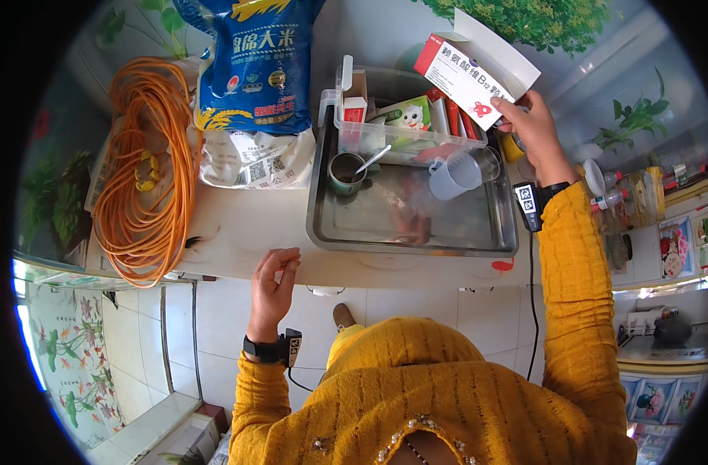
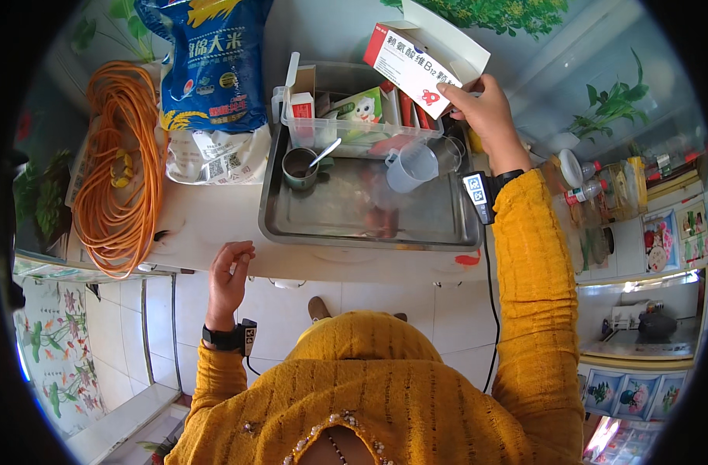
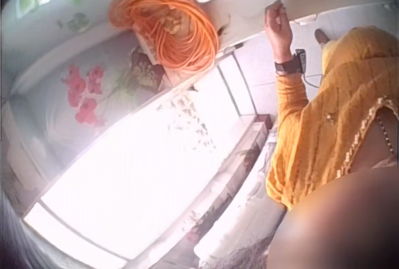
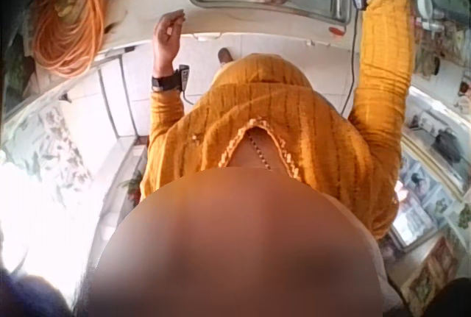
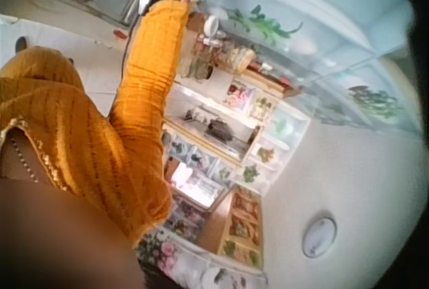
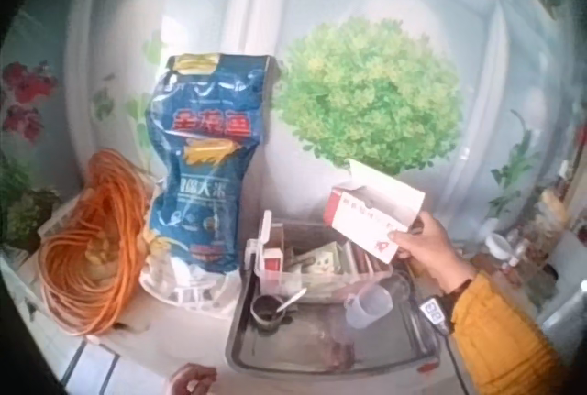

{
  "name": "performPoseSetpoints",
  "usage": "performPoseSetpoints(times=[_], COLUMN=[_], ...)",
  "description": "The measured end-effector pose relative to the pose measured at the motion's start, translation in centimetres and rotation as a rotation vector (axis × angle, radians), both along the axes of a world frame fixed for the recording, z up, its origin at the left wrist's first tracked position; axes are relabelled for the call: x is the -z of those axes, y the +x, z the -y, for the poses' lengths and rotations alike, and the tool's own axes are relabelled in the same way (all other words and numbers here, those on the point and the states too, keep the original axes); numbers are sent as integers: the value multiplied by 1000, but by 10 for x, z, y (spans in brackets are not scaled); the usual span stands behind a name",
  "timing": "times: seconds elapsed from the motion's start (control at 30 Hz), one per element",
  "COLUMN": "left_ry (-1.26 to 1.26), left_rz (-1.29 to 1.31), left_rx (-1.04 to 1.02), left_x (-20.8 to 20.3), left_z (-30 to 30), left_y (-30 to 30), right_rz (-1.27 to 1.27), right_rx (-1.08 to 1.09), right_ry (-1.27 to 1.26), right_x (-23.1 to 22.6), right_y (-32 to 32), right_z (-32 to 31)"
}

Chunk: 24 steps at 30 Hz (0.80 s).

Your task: The person hangs a blue shirt on a hanger and places it on a clothes rack. They then pick up a white cloth, walk to the balcony, and place it on a pile of laundry. Finally, they place a pair of shoes on the balcony ledge.

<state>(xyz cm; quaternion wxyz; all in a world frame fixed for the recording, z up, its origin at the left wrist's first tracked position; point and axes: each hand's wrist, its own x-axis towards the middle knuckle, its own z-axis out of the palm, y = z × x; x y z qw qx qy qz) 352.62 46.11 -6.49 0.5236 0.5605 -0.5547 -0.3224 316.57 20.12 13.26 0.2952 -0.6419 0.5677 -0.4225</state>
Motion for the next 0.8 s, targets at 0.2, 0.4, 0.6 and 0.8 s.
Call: performPoseSetpoints(times=[0.2, 0.4, 0.6, 0.8], left_ry=[-2, -47, -28, 28], left_rz=[28, 30, -5, -13], left_rx=[68, 86, 46, 76], left_x=[-4, -5, 5, 6], left_z=[6, 12, 4, -4], left_y=[-10, -16, -14, -7], right_rz=[84, 27, 269, 230], right_rx=[57, -193, -228, -44], right_ry=[22, 216, 164, 349], right_x=[26, 35, 43, 82], right_y=[36, 83, 26, -54], right_z=[-18, -35, -93, -188])
